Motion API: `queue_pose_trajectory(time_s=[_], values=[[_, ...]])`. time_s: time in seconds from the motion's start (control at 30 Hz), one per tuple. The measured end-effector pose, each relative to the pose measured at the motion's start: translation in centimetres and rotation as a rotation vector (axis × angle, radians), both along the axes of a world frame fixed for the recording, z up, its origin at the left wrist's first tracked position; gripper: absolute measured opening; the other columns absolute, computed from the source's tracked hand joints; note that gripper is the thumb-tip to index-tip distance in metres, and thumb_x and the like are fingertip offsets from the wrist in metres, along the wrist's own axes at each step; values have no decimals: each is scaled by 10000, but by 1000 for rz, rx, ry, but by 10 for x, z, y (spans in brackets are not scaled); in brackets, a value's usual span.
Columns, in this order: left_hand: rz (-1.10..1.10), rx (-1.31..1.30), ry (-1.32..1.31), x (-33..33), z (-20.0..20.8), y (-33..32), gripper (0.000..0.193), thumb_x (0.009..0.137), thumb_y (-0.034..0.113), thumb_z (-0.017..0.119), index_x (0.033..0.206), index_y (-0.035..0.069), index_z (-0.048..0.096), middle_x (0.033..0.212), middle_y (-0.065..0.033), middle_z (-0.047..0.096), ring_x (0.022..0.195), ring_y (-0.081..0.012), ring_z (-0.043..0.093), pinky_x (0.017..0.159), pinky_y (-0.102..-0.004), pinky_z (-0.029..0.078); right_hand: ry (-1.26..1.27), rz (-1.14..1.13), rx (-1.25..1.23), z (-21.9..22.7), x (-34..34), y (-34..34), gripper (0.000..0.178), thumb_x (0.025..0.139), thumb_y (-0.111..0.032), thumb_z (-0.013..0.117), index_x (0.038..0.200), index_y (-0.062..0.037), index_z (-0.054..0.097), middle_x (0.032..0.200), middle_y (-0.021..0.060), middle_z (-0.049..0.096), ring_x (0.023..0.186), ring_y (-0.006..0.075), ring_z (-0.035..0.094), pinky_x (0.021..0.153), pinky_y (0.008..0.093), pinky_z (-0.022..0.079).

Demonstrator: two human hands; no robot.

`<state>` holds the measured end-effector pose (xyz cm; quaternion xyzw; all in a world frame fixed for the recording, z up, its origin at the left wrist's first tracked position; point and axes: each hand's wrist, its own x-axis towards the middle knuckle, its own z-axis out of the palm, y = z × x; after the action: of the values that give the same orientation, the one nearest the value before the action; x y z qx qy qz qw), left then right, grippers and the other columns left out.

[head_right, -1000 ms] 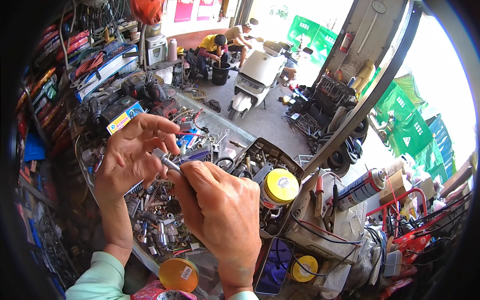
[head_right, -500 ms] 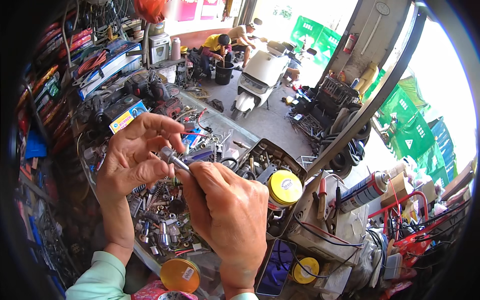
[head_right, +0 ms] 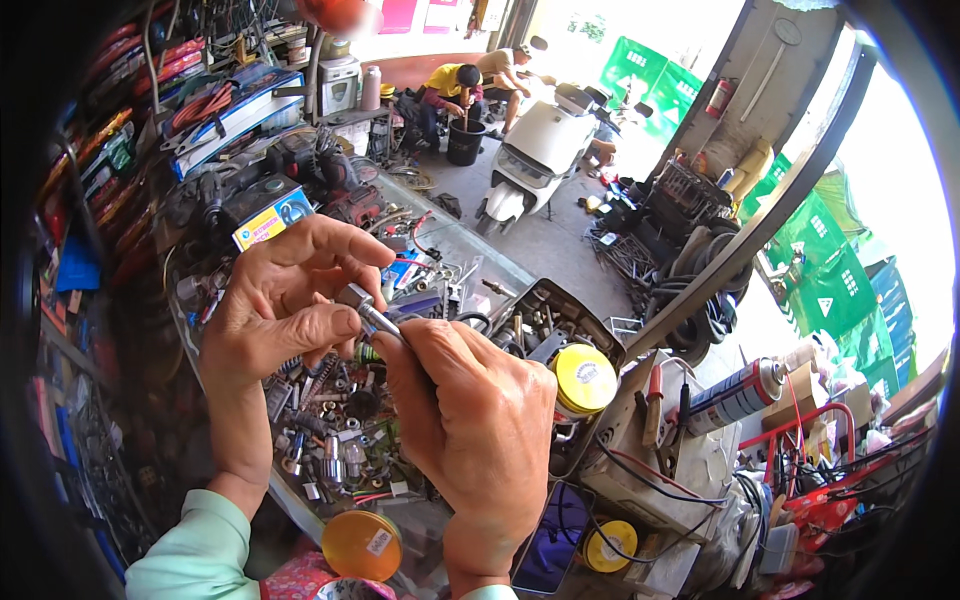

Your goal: The person holds a small cylindrical metal part and repeatedly screws and unscrews a smaller metal piece into it. The hands rotate the components to test the fit and alignment. The person continues this repetitive assembly and disassembly throughout the clip.

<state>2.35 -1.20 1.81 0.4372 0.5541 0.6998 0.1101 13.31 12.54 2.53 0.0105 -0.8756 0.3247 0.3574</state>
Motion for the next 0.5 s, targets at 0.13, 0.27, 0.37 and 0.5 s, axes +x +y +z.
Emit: queue_pose_trajectory(time_s=[0.13, 0.27, 0.37, 0.5], values=[[-34, -101, -101, 0, 7, -4, 319, 930, 251, 584, 1104, -17, 573, 635, 38, 501, 471, -12, 429, 433, -155, 307, -5, 11, 1, -1, 0, -2, 116, 785, -105, 706, 764, -34, 617, 624, 109, 572, 491, 289, 544, 456, 354, 400], [9, -192, -137, 4, 19, -15, 345, 914, 279, 611, 1110, -3, 581, 681, 22, 542, 524, -21, 476, 452, -151, 323, 6, 45, -25, 2, 0, -8, 104, 788, -97, 703, 766, -28, 629, 628, 109, 581, 498, 280, 557, 464, 337, 415], [36, -132, 27, 3, 9, -8, 372, 862, 245, 673, 1127, -2, 584, 836, -21, 592, 718, -59, 556, 534, -161, 395, 0, 9, 2, 5, 2, -6, 89, 794, -86, 698, 777, -30, 630, 628, 108, 581, 500, 280, 559, 462, 331, 415], [-33, -94, 63, 2, 10, -16, 324, 833, 119, 680, 1129, 15, 599, 969, -42, 611, 840, -71, 572, 607, -164, 448, 23, 34, 41, 4, 2, -7, 92, 813, -113, 683, 794, -37, 634, 642, 100, 584, 520, 277, 571, 463, 350, 414]])
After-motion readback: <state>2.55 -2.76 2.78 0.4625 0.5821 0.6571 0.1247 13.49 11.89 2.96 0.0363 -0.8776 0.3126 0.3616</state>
